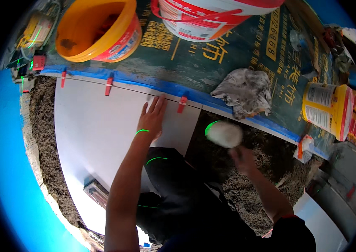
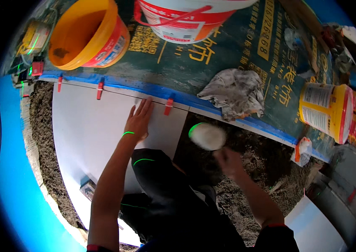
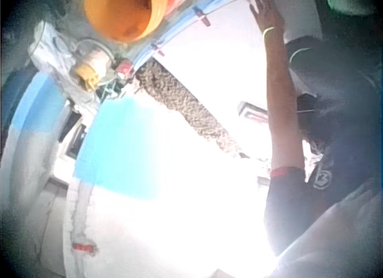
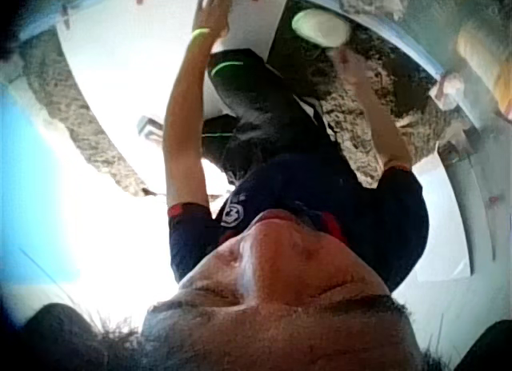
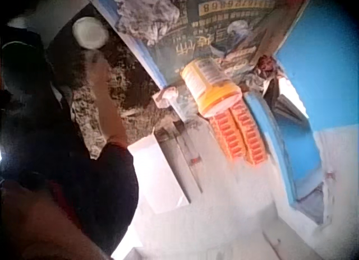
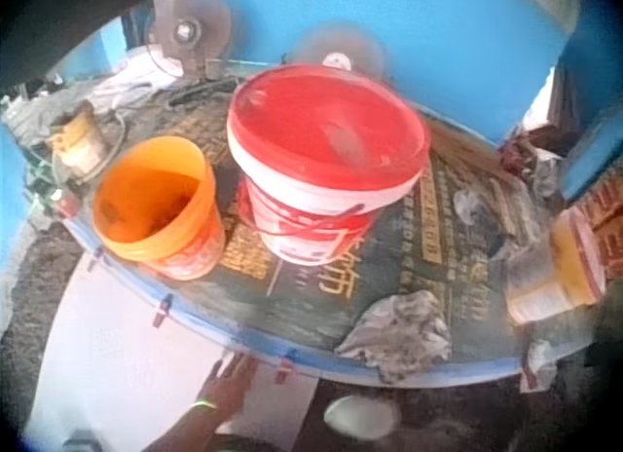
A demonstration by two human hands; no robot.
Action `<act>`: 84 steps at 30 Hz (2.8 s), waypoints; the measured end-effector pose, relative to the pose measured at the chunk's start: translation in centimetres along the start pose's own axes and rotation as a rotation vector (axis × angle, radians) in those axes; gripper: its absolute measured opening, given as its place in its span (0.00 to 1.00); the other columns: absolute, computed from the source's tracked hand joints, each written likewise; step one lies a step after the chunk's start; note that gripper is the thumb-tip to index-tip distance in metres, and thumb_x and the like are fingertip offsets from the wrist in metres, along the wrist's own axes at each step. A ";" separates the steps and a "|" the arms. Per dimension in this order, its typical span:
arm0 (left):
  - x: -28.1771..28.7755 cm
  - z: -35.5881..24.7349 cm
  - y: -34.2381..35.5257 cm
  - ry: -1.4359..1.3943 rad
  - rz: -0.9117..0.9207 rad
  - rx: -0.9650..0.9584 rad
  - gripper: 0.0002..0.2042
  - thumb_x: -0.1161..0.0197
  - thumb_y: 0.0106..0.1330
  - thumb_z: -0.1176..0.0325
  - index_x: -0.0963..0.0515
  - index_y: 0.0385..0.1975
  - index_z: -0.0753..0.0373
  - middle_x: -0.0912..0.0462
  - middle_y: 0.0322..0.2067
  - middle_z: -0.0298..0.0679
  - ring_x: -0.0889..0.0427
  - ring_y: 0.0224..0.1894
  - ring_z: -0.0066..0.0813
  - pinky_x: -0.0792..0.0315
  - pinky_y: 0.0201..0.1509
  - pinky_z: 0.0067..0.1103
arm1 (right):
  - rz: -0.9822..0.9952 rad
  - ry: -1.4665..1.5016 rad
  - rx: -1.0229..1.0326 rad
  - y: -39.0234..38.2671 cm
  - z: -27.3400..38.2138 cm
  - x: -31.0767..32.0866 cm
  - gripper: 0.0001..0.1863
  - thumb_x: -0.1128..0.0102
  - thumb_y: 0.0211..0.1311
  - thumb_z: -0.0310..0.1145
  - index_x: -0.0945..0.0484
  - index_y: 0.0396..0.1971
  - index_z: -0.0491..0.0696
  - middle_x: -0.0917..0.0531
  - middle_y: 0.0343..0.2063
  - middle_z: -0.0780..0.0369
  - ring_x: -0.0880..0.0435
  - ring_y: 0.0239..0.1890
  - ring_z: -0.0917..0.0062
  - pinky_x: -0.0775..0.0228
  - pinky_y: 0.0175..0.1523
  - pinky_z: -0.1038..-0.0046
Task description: The person applies adhesive to a surface using a notched trowel, positions a large tile onto a bed of mortar, and uses spacers and a rubber mallet to align and level the tile.
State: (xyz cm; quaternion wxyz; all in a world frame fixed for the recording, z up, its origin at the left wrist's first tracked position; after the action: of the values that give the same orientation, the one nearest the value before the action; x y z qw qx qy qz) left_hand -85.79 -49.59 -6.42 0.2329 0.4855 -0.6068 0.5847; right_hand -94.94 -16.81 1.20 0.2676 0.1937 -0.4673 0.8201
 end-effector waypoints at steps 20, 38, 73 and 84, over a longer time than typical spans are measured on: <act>1.5 1.3 -0.4 0.222 0.090 -0.253 0.41 0.48 0.58 0.80 0.52 0.74 0.52 0.57 0.75 0.25 0.53 0.75 0.23 0.58 0.78 0.34 | -0.011 -0.069 0.672 3.5 12.7 -9.9 0.20 0.47 0.69 0.48 0.24 0.26 0.48 0.21 0.21 0.58 0.20 0.20 0.59 0.29 0.23 0.60; 1.8 1.4 0.3 0.268 0.040 -0.265 0.37 0.49 0.62 0.76 0.51 0.74 0.52 0.55 0.75 0.26 0.53 0.75 0.23 0.61 0.78 0.35 | -0.049 -0.160 0.560 4.9 11.5 -9.8 0.22 0.48 0.69 0.52 0.24 0.24 0.50 0.23 0.18 0.60 0.21 0.18 0.61 0.30 0.21 0.60; 2.1 8.6 -1.4 0.073 -0.109 0.035 0.43 0.44 0.53 0.81 0.50 0.73 0.56 0.57 0.75 0.33 0.54 0.76 0.28 0.55 0.76 0.38 | 0.082 -0.111 0.579 2.8 15.8 -9.5 0.19 0.47 0.69 0.47 0.25 0.24 0.48 0.22 0.16 0.56 0.21 0.19 0.57 0.29 0.24 0.59; 2.7 9.3 -1.7 0.145 -0.070 -0.056 0.37 0.47 0.61 0.76 0.49 0.73 0.56 0.55 0.75 0.31 0.52 0.75 0.26 0.55 0.76 0.37 | 0.001 -0.415 0.634 8.2 19.2 -13.6 0.23 0.50 0.70 0.51 0.27 0.21 0.49 0.23 0.14 0.56 0.20 0.19 0.59 0.30 0.23 0.61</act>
State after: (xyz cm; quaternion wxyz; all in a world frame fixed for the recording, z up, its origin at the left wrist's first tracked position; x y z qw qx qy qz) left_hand -82.76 -58.88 -5.24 0.3099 0.4562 -0.5870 0.5927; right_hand -88.08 -40.47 -2.64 0.0936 0.4287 -0.2346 0.8674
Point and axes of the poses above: each hand's wrist, its own y-axis towards the middle knuckle, its own x-axis out of the back of the hand, z = x × y, the point moved 9 cm from there along y, towards the middle knuckle
